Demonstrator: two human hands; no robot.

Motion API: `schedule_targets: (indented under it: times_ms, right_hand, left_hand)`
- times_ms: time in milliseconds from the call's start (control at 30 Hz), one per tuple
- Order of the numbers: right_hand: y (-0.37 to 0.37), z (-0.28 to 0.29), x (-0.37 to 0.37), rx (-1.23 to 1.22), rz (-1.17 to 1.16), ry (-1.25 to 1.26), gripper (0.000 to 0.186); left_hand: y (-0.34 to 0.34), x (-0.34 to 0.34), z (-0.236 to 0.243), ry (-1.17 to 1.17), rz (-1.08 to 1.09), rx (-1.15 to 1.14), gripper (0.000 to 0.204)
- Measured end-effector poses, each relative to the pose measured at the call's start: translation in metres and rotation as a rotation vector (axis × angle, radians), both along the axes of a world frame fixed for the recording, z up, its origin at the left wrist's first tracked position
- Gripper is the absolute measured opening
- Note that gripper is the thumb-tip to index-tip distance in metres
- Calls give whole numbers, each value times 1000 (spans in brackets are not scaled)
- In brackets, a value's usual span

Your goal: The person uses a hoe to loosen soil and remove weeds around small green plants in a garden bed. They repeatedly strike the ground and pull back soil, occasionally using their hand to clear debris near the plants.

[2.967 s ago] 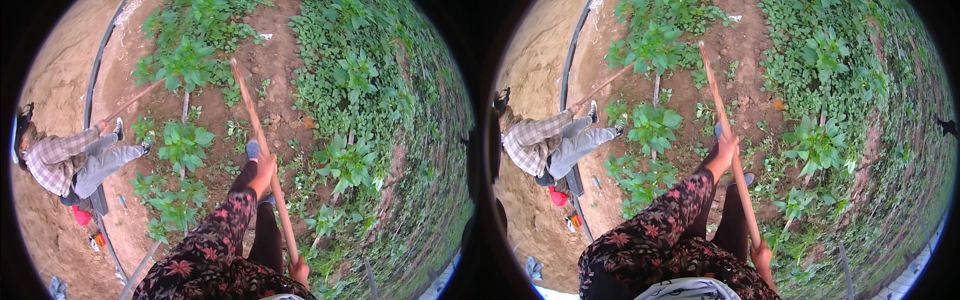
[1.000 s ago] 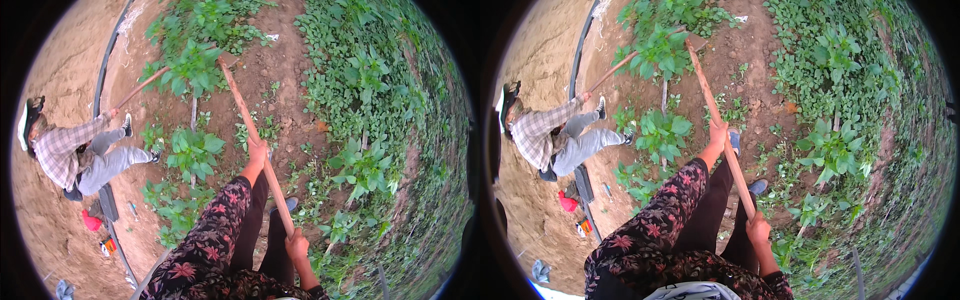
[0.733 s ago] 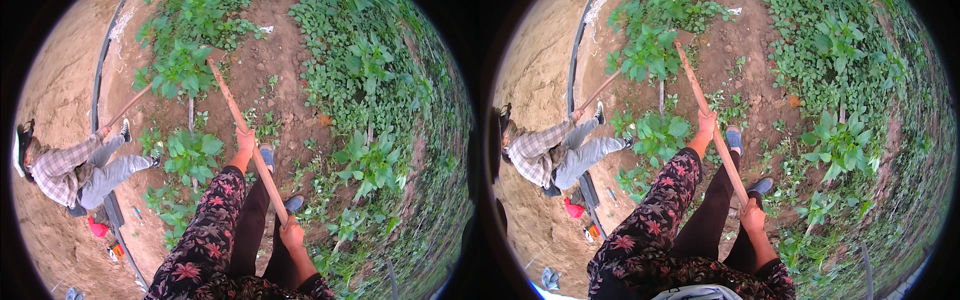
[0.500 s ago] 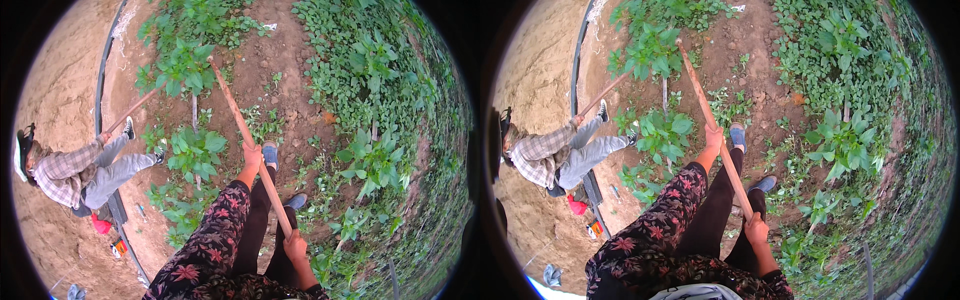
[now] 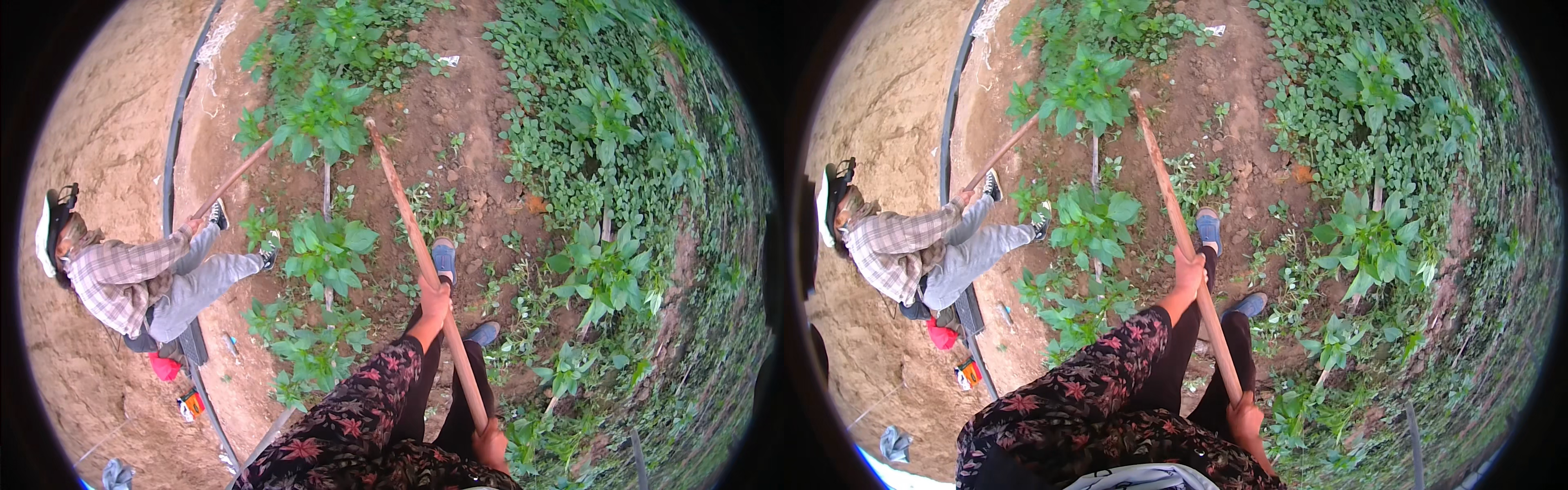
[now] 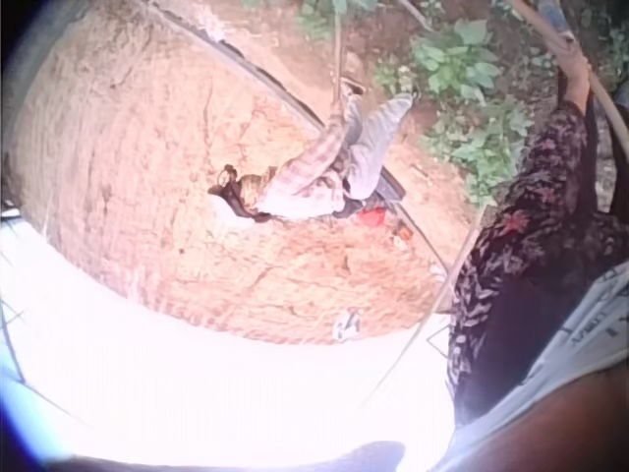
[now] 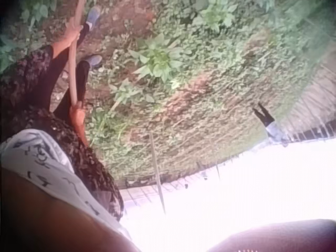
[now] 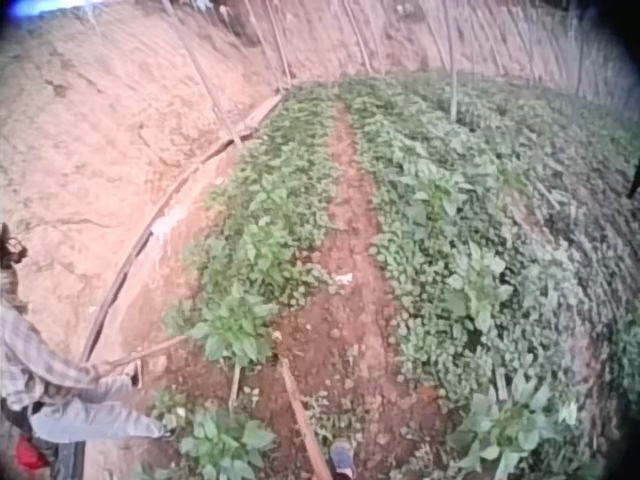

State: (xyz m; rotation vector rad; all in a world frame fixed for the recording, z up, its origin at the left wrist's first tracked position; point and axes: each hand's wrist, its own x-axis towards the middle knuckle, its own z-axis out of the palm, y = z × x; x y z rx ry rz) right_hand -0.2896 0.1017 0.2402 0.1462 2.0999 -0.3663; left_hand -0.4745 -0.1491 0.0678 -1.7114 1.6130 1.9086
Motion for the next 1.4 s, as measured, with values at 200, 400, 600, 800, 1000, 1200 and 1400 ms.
schedule_targets:
  times_ms: [200, 400, 600, 800, 1000, 1200, 1400]
  right_hand:
    - [11, 1, 28, -33, 0, 62, 38]
    - [-33, -19, -33, -66, -2, 80, 35]
    - [10, -1, 9, 0, 21, 23, 41]
    - [-19, -36, -27, -73, -1, 30, 41]
    - [-54, -104, -73, -197, -12, 139, 39]
    - [-74, -152, -96, -241, 48, 275, 27]
    - [-76, -185, -103, -145, 202, 436, 19]
  left_hand:
    - [10, 11, 8, -7, -18, 44, 66]
    - [-33, -33, -21, 77, -33, -34, 60]
    - [4, 12, -5, -27, 17, 60, 61]
    - [-25, -28, -24, 79, 28, 55, 49]
    - [-70, -87, -57, 94, 15, -33, 37]
    - [-106, -97, -94, 125, 55, -40, 32]
    - [-121, -97, -118, 152, 132, 35, 28]
